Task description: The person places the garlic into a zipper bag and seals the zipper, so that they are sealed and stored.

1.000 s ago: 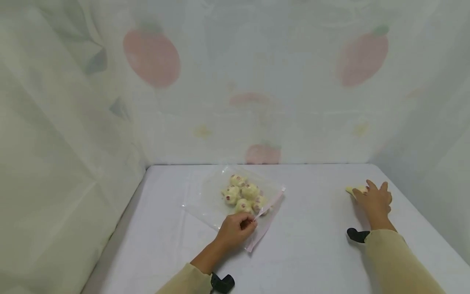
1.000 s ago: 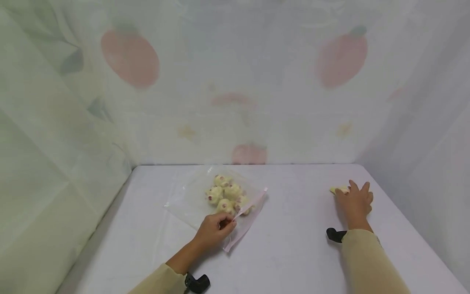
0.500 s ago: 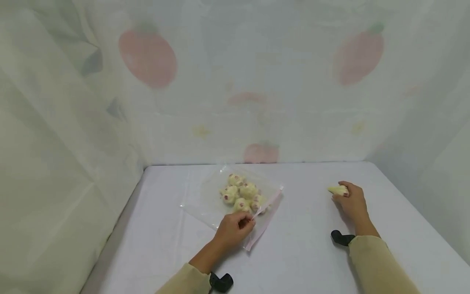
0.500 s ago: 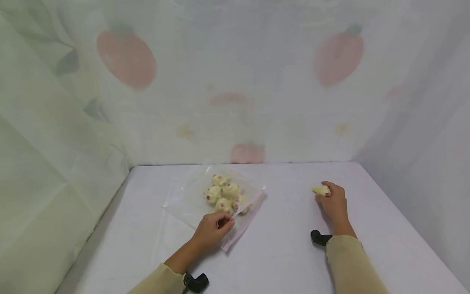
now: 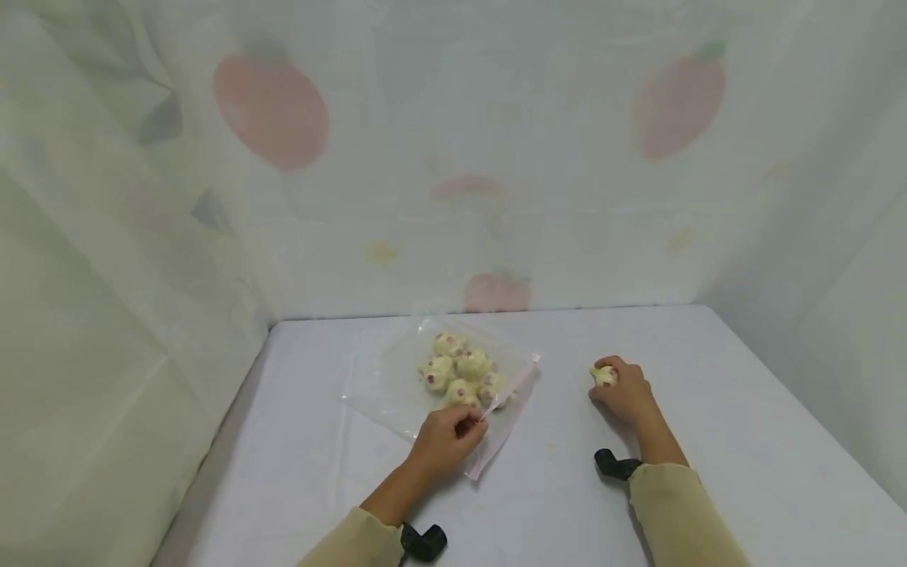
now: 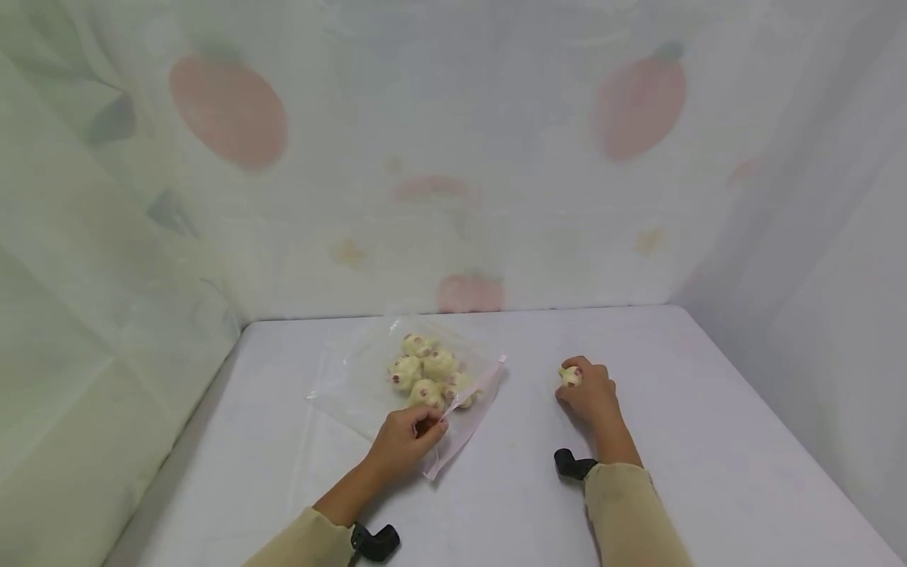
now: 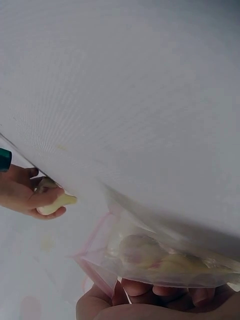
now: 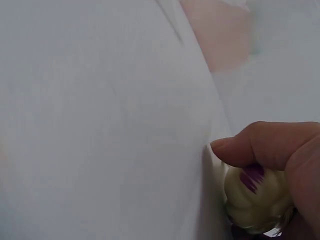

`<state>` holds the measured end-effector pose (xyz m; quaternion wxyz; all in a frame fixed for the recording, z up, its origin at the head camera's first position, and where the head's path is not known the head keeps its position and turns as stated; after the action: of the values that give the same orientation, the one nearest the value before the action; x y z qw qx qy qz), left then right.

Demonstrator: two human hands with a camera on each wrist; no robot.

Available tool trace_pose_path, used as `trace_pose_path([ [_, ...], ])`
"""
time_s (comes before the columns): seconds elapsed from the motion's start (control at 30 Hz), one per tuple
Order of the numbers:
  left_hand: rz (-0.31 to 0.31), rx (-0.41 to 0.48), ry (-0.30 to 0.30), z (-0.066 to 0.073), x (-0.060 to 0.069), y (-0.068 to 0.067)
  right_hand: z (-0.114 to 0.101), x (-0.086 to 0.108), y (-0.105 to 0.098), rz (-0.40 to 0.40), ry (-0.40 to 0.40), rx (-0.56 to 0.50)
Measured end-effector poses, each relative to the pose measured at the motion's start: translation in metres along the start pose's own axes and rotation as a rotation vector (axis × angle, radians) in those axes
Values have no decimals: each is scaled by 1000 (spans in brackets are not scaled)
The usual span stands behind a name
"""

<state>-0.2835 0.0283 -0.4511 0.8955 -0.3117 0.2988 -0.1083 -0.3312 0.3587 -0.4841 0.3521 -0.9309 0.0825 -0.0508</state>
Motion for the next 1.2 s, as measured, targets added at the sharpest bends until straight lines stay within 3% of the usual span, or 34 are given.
trace_pose_path([
  [0.37, 7, -9, 10, 0, 0, 0, -18, 21, 26, -37, 32, -8],
  [0.57, 12, -22, 25, 0, 0, 0, -26, 34, 42, -96, 29, -140],
  [0.87, 8, -18, 9, 4, 1, -2, -31, 41, 43, -66, 18, -186],
  [1.2, -3, -20, -6, 2, 2, 0, -48, 49, 61, -226, -16, -442],
])
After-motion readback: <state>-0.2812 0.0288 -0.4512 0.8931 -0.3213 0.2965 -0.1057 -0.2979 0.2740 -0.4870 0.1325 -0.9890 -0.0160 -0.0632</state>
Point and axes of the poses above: each hand's wrist, its own x-axis away from the middle knuckle, its own y-axis out of the palm, z = x × y, the point moved 10 cm from there along -x, towards the middle knuckle, and after that the axes turned 9 degrees about -x, right-handed, at the moved point
